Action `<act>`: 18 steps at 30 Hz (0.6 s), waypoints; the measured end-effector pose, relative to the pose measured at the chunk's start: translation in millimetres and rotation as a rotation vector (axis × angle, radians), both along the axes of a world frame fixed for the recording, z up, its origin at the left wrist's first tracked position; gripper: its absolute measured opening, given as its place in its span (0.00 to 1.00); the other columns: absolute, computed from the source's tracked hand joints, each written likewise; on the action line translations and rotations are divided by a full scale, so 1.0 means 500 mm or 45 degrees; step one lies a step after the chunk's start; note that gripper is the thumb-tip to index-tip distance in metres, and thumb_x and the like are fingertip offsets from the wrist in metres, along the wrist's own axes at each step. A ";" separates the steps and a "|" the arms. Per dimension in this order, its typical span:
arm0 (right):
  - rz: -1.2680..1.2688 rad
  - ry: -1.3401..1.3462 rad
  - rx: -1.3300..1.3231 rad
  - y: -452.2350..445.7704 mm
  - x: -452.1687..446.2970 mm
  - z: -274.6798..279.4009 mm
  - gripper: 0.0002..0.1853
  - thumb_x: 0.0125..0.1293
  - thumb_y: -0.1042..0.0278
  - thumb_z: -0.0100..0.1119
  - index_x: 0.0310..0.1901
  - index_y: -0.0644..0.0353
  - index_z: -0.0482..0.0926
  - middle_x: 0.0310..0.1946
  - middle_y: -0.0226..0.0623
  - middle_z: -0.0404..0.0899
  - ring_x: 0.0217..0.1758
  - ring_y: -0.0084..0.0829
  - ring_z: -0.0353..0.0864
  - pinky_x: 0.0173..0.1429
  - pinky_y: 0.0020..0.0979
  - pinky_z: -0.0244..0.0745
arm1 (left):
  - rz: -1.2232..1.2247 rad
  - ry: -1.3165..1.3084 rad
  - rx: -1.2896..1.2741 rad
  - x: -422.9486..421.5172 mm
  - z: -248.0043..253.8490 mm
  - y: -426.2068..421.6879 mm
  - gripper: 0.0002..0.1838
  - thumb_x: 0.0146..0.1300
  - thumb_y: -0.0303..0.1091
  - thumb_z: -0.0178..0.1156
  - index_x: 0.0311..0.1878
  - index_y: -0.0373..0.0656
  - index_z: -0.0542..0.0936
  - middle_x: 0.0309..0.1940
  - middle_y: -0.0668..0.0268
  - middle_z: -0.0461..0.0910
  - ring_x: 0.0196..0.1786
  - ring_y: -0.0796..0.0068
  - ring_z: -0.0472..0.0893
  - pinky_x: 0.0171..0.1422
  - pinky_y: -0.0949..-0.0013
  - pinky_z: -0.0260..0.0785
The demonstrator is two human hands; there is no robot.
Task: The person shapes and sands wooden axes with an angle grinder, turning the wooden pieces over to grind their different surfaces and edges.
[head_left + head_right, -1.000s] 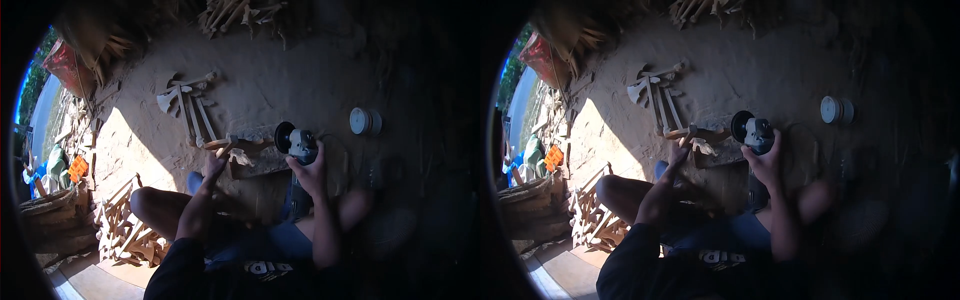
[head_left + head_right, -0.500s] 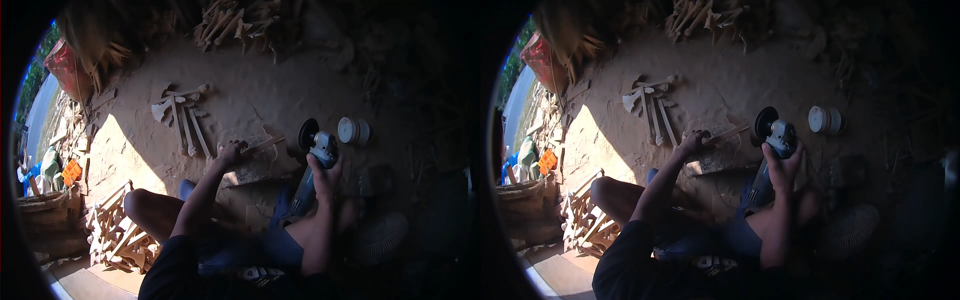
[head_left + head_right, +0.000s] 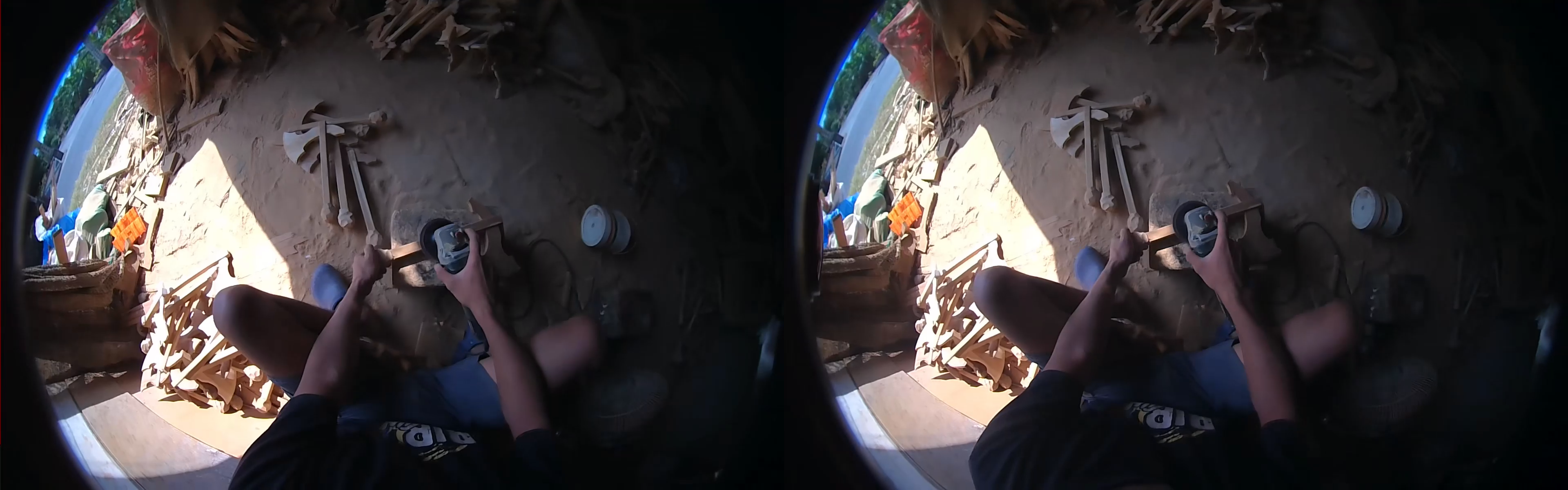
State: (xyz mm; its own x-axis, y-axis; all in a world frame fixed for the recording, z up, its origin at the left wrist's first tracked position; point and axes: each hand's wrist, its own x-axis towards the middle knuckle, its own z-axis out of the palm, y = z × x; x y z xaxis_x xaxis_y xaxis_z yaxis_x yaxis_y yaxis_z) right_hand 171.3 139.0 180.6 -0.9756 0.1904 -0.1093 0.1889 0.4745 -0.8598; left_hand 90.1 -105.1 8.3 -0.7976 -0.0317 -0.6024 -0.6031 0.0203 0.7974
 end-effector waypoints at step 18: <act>0.323 -0.345 0.506 -0.102 -0.051 -0.019 0.57 0.58 0.51 0.75 0.84 0.53 0.49 0.42 0.67 0.85 0.46 0.67 0.86 0.51 0.59 0.82 | 0.017 -0.132 -0.148 0.005 0.031 0.008 0.34 0.71 0.56 0.47 0.35 0.30 0.87 0.28 0.52 0.87 0.29 0.61 0.87 0.36 0.58 0.78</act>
